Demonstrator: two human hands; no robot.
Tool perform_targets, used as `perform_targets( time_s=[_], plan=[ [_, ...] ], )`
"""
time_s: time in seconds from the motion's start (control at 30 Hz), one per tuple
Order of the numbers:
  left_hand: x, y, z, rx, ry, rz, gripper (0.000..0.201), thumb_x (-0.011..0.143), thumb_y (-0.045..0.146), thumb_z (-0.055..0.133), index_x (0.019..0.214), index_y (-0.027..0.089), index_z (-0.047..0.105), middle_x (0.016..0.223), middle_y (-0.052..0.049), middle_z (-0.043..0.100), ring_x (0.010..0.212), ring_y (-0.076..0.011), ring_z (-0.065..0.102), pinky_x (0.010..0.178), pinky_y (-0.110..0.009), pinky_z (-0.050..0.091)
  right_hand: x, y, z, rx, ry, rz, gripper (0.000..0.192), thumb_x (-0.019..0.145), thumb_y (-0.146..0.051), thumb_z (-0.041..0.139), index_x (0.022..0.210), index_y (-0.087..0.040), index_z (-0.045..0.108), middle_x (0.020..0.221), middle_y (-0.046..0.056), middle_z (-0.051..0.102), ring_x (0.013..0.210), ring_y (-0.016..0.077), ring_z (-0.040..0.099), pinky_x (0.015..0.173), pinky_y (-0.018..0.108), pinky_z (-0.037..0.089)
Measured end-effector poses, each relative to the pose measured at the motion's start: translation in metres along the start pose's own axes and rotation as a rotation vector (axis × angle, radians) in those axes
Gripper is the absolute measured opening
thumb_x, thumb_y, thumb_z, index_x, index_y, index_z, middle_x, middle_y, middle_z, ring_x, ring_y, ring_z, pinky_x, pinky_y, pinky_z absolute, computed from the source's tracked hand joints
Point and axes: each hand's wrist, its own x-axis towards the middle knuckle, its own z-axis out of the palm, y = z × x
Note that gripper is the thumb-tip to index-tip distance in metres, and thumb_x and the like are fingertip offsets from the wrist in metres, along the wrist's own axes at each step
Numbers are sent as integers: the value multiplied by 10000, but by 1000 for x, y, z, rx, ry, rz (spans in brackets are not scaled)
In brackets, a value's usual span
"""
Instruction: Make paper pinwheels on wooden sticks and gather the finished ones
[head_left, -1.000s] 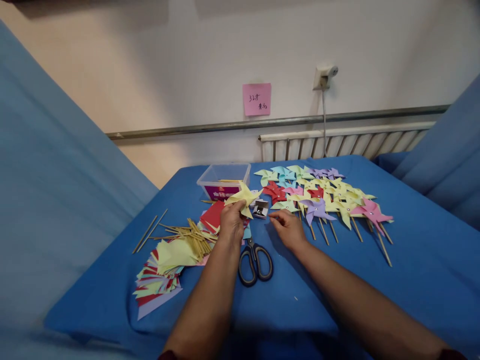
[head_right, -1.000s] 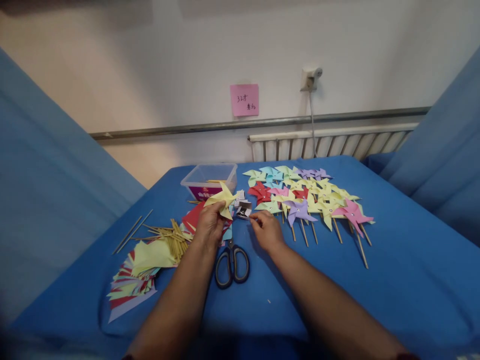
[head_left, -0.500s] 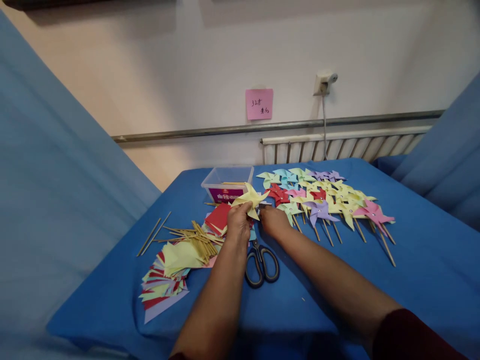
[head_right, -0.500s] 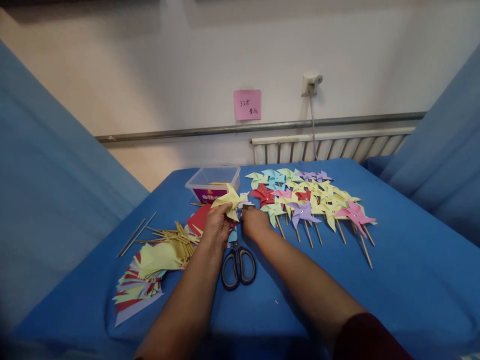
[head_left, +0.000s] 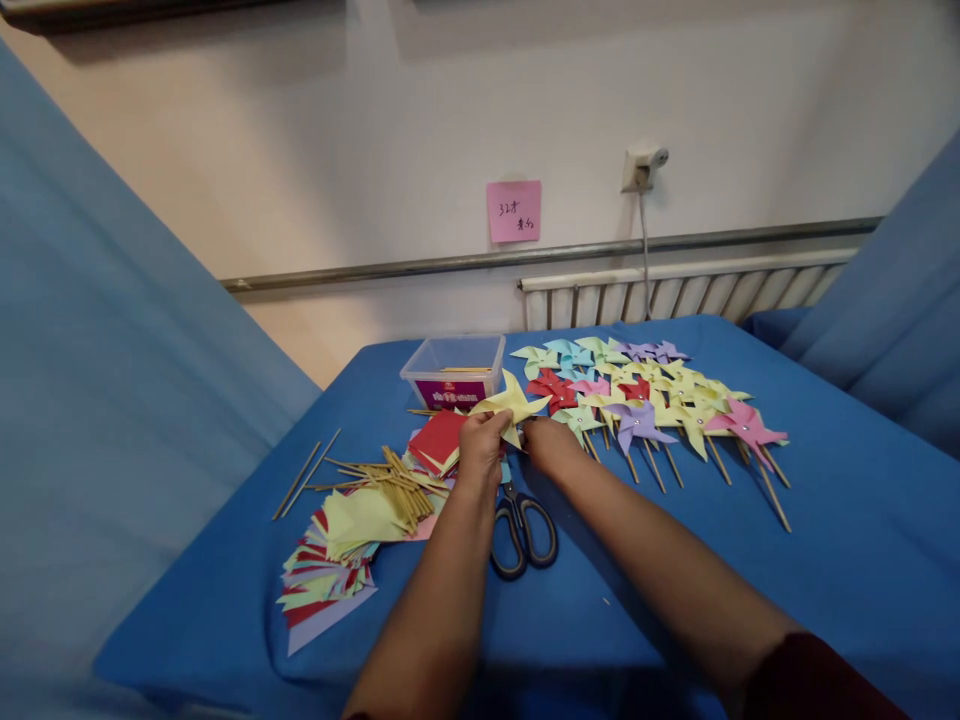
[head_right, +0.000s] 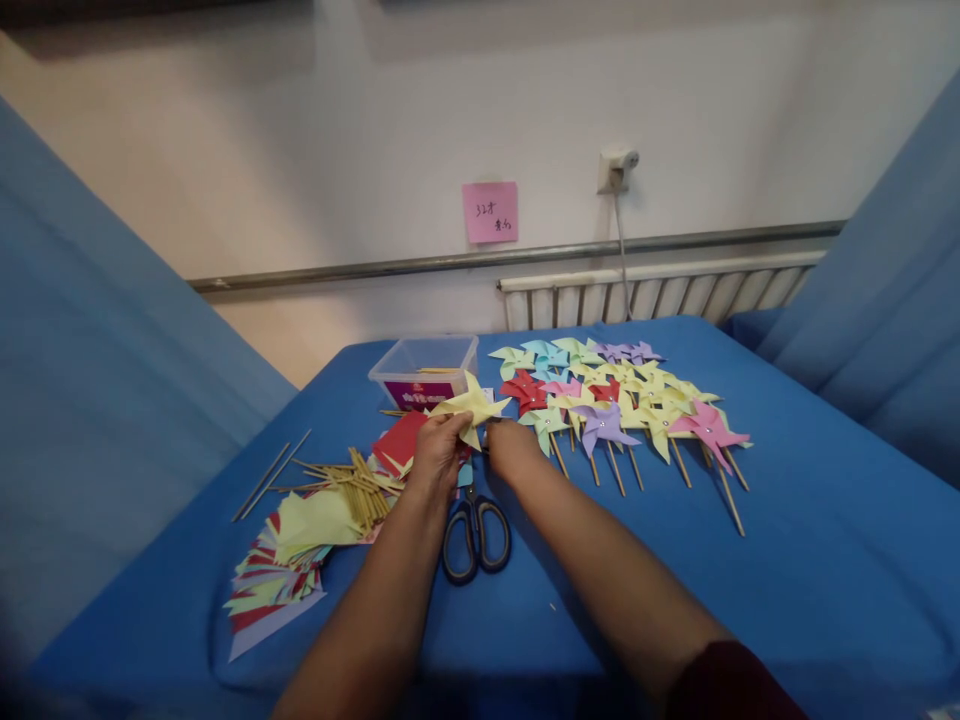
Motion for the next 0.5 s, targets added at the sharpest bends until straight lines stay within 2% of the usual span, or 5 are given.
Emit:
perform_targets(
  time_s=[0.13,0.3,0.5],
  plan=[
    [-1,1,1,8,-7,-3,247,503,230,785,684,94,686,612,-58,689,511,-156,613,525,-263,480,-1,-2,1,-21,-8,3,287,870,-110,467,1056,-161,681,1049,152,722,941,270,695,778,323,509],
    [-1,1,1,14,1,7,234,503,224,782,676,98,689,612,-53,691,505,-149,608,508,-249,467,-3,-3,3,-53,-4,-23,328,870,-110,452,1144,-141,630,1089,166,700,964,280,689,795,341,516],
    [1,0,-1,18,14,3,246,497,233,786,679,99,690,601,-51,686,491,-151,603,501,-256,468,-4,2,8,-71,7,-33,324,866,-106,446,1141,-114,617,1105,177,681,981,282,680,810,347,513]
  ],
)
